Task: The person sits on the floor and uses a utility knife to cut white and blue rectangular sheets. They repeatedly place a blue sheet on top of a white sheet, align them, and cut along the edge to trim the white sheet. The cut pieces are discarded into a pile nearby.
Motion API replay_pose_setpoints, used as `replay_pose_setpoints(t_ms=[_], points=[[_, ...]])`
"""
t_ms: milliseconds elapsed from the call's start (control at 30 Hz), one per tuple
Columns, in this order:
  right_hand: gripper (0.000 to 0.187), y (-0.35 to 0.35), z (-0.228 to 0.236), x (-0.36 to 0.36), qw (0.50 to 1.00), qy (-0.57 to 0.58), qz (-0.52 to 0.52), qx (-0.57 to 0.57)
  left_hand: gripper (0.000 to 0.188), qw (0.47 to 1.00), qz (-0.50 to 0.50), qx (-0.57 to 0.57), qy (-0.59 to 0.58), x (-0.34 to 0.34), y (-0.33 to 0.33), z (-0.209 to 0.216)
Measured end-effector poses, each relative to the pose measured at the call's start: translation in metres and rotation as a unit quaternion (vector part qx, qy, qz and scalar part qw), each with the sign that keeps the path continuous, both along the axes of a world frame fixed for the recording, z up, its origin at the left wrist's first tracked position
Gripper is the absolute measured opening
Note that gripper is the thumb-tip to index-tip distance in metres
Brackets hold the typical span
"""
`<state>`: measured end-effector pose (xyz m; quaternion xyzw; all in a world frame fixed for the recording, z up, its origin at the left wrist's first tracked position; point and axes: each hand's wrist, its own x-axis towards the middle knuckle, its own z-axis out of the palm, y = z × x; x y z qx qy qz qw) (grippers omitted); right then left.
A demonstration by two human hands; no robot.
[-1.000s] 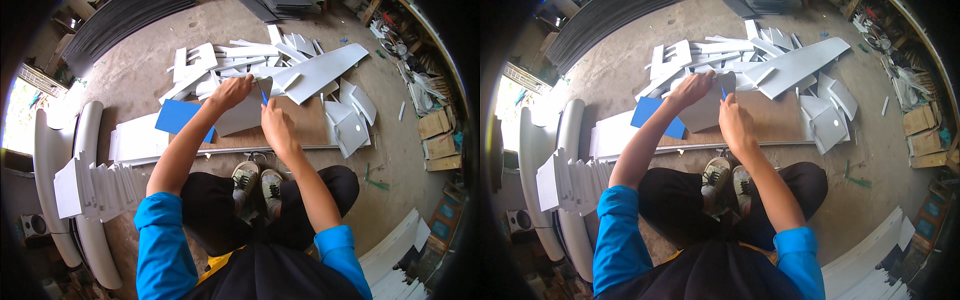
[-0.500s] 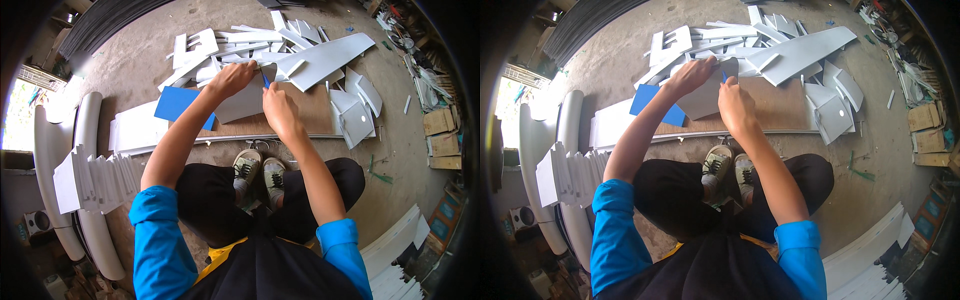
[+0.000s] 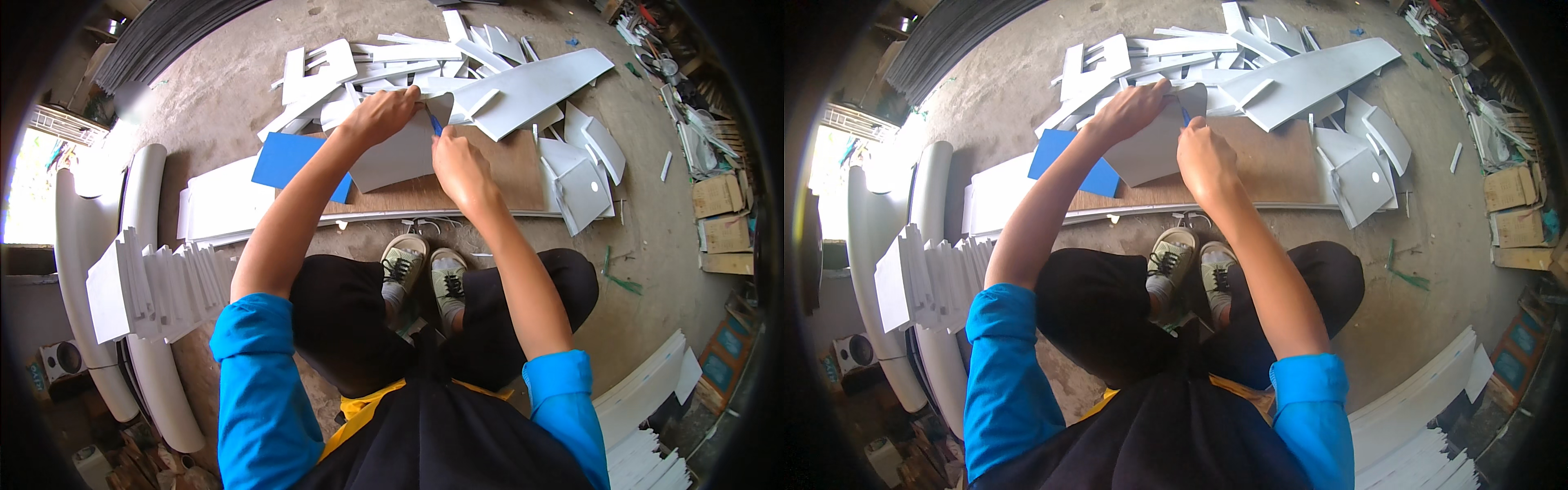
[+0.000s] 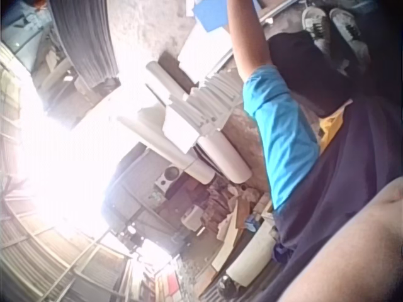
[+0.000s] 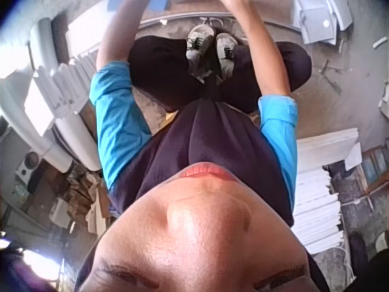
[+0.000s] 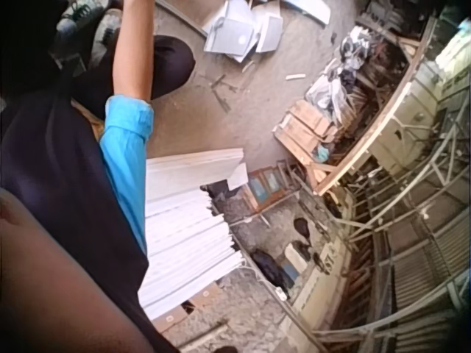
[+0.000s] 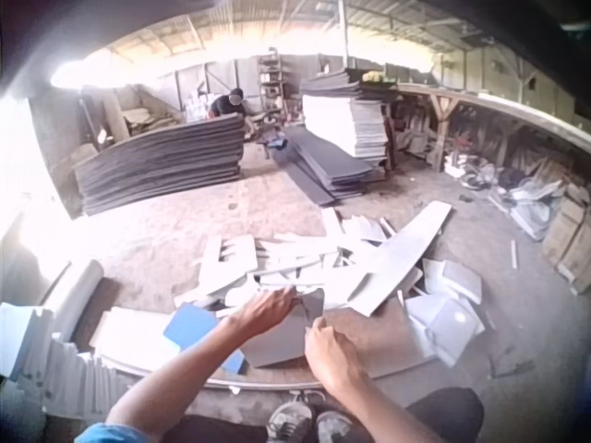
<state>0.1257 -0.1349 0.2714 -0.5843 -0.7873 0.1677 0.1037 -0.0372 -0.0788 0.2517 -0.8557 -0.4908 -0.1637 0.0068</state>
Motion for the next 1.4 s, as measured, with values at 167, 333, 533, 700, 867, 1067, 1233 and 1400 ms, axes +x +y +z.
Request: replay_pose_setpoints(t_ms=[167,333,533,700,867,1067,1233,1400], points=[[0.023,0.022,-0.012,-0.002,0.999,-0.024,0.022,-0.016,0.024,0.999,-0.004,-0.033,-0.016,0.006,-0.002,0.001],[0.024,0.017,-0.010,-0.005,1.000,0.012,-0.001,-0.017,0.029,0.997,0.014,-0.023,-0.075,0.007,-0.004,0.009],[0.032,0.024,0.002,-0.004,0.998,0.004,0.040,-0.053,0.033,0.994,0.045,-0.051,-0.086,0.011,0.001,0.010],[0.029,0.038,-0.015,-0.007,0.999,-0.007,0.040,0.019,0.033,0.994,0.046,-0.006,-0.096,0.013,0.006,0.003],[0.025,0.039,-0.006,-0.012,0.996,-0.059,0.062,-0.003,0.029,0.996,0.039,-0.020,-0.080,0.003,0.010,-0.008],[0.026,0.031,-0.003,-0.004,0.997,-0.061,0.048,-0.015,0.024,0.993,0.055,-0.009,-0.101,0.009,0.009,0.000],[0.026,0.040,-0.005,-0.011,0.993,-0.083,0.057,-0.062,0.026,0.995,0.038,-0.012,-0.093,0.009,0.007,0.003],[0.026,0.048,-0.018,-0.014,0.994,-0.061,0.038,-0.088,0.027,0.996,0.020,0.005,-0.091,0.011,0.004,0.002]])
